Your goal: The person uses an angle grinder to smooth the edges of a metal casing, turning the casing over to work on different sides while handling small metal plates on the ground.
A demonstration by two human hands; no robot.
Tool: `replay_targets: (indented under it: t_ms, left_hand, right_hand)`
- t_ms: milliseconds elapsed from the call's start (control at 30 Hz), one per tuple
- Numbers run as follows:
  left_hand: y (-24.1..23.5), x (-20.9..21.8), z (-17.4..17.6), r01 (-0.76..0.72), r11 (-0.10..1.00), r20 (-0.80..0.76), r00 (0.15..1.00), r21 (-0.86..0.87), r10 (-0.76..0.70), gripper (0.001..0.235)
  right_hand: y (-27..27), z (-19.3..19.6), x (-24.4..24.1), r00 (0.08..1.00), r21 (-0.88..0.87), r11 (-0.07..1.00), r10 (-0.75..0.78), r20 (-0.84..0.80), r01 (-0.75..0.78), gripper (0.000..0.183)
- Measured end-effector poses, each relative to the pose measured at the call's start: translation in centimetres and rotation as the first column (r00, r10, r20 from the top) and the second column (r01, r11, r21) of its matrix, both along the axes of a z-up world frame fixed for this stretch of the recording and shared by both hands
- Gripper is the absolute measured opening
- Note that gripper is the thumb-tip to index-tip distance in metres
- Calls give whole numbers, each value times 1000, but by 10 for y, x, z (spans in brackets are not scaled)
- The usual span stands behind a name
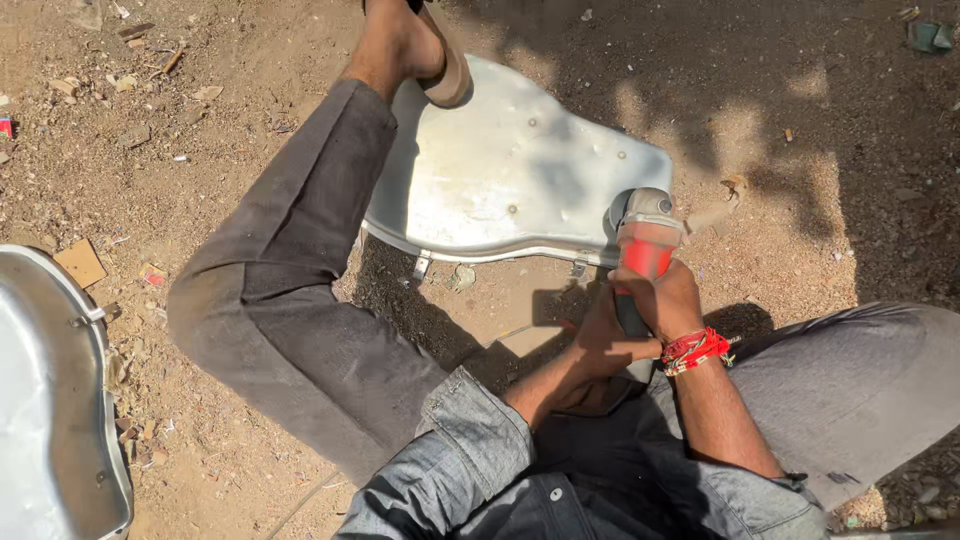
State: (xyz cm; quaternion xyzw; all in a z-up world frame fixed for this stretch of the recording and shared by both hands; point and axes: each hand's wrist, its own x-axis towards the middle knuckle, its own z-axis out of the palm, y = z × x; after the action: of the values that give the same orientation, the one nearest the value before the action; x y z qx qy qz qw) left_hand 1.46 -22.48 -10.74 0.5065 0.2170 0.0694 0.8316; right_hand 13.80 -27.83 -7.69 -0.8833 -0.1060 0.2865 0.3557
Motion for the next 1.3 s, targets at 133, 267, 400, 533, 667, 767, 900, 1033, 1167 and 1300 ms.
replay_targets:
  t_ms: [133, 267, 400, 533, 667, 767, 900, 1033, 1167, 1300]
  left_hand:
    - [-10, -3, 8, 155, 985, -150, 978, 70, -143, 85]
    - [-12, -2, 16, 132, 986, 79, 989, -100, -124, 85]
    - [0, 1, 7, 123, 992, 16, 992, -6, -123, 96]
    - [1, -6, -9, 88, 987, 4, 996, 132, -89, 94]
    - [2, 3, -4, 106, 982, -83, 992, 157, -94, 96]
    - [1, 3, -5, 98, 987, -149, 986, 128, -78, 91]
    - [-12, -6, -12, 60, 998, -92, 994, -20, -62, 95]
    - [-22, -13, -15, 93, 995, -161, 983, 32, -87, 94]
    - [-19, -13, -17, 30, 1000, -103, 994, -6, -30, 93]
    - [-16, -9, -13, 25, 993, -129, 991, -112, -40, 86]
  right_hand:
    - [-19, 7, -5, 995, -87, 992, -94, -32, 91, 40]
    - [-27, 18, -11, 989, -6, 991, -136, -57, 136, 35]
    - [-11, 12, -7, 994, 51, 993, -105, -32, 106, 31]
    - [-10, -1, -14, 991, 117, 986, -115, -72, 122, 32]
    - [-2, 12, -5, 993, -22, 994, -111, -24, 111, 35]
    - [4, 13, -8, 996, -55, 994, -94, -2, 94, 39]
    - [-5, 9, -17, 998, -146, 988, -50, 43, 56, 45]
    - [-12, 5, -19, 999, -160, 987, 0, 53, 9, 47]
    - [-6, -1, -19, 999, -169, 985, 35, 41, -28, 46]
    - [-1, -3, -14, 998, -185, 981, 62, -13, -63, 44]
